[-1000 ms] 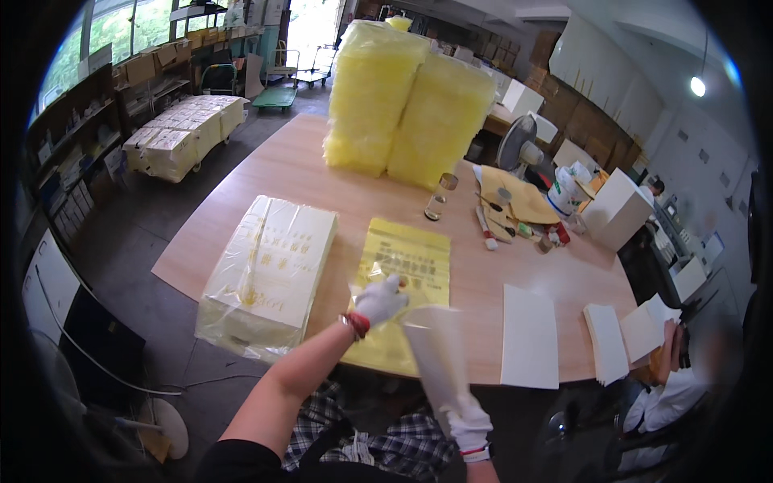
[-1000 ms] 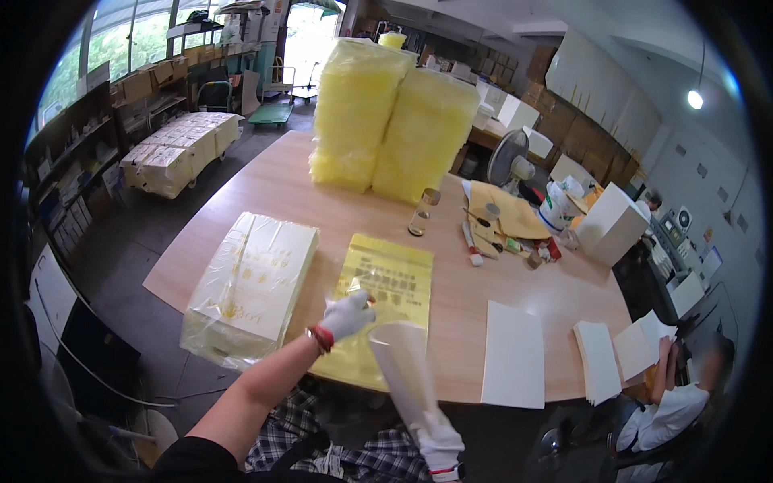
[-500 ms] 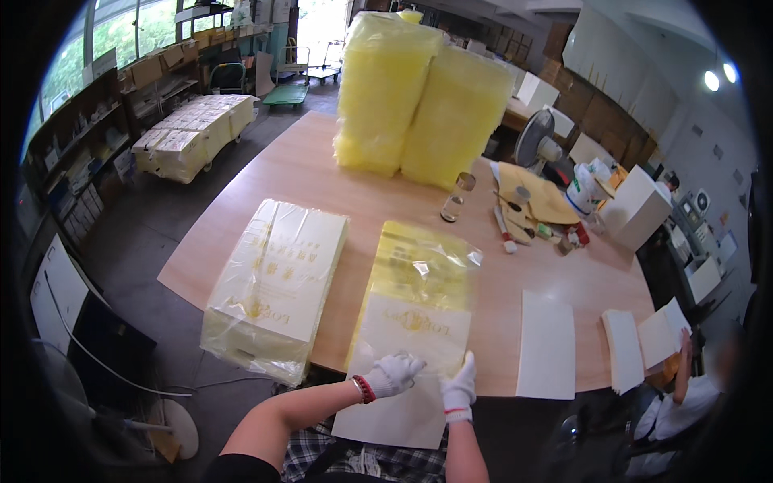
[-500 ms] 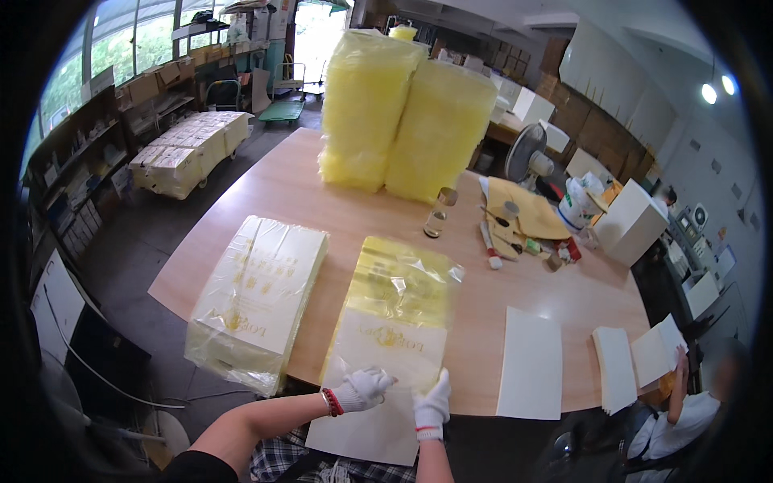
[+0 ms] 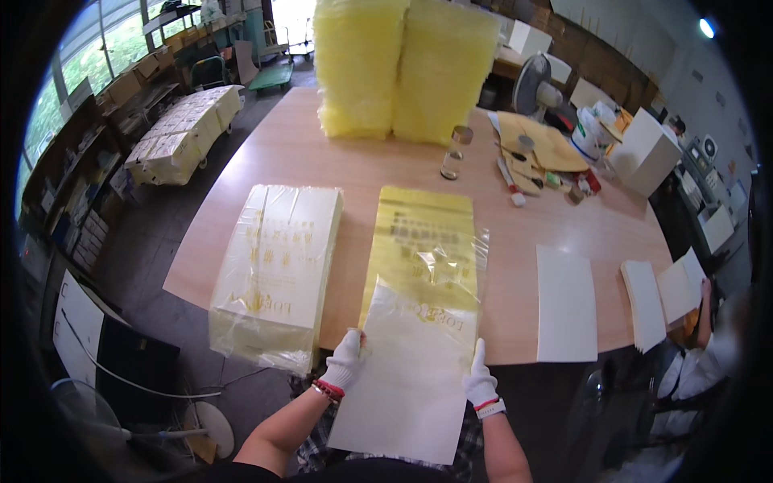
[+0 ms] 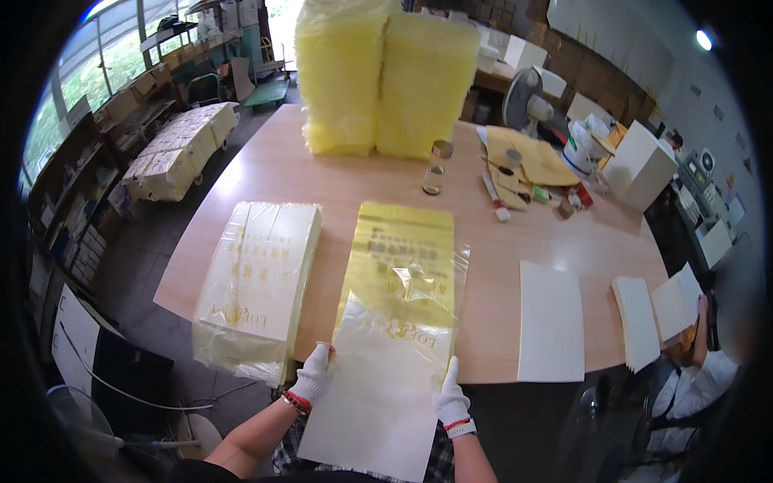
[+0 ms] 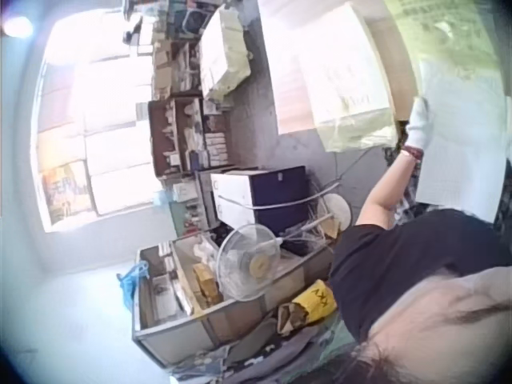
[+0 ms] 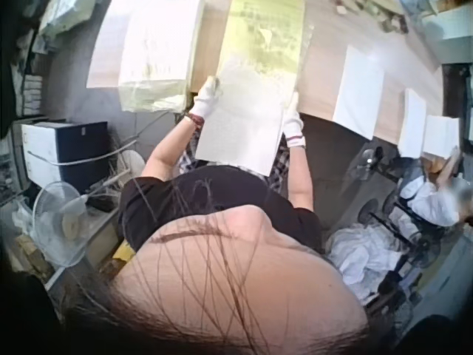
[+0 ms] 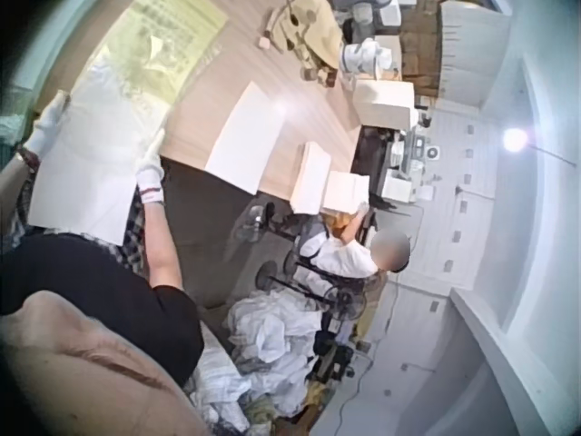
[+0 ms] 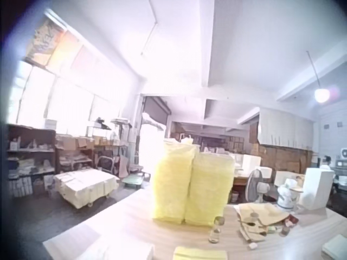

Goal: The person repeatedly picks up white books from a stack, places them into yellow plastic bags, and sets the filled bags aside. The process is performed one at a time in a repetitive loop.

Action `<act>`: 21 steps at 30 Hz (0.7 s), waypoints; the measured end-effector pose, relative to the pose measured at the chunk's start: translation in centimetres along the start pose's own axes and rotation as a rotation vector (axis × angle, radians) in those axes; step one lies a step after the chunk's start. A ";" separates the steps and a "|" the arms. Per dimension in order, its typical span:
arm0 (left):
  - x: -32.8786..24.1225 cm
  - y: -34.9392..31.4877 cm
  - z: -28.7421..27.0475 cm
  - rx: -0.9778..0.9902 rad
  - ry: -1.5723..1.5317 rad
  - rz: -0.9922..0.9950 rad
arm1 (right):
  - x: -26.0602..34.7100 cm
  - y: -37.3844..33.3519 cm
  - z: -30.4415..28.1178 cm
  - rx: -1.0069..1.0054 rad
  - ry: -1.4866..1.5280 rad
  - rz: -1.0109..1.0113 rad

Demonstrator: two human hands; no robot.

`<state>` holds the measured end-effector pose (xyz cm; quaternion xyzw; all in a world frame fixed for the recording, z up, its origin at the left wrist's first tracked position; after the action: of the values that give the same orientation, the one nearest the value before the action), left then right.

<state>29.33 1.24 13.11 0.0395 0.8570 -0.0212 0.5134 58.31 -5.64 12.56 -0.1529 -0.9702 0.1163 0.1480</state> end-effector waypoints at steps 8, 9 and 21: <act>-1.3 -12.6 -3.6 0.150 0.010 0.135 | -0.9 -13.9 0.9 -0.035 0.278 -0.176; -1.6 -14.1 -4.1 0.179 -0.050 0.109 | -1.4 -15.8 1.3 -0.032 0.306 -0.192; -1.4 -14.5 -2.2 0.287 -0.900 -0.144 | 0.6 -16.9 -1.2 -0.093 0.154 -0.578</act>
<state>26.70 -13.06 15.31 0.0375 0.5383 -0.1899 0.8202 53.73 -20.90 18.37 0.1147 -0.9637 0.0130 0.2409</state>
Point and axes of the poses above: each hand's wrist, its own y-axis towards the middle knuckle, its own z-axis out of the palm, x = y × z, the point moved 1 cm from there along y, towards the middle knuckle, and after that the axes turned 7 degrees about -y, right-handed, at the moved point
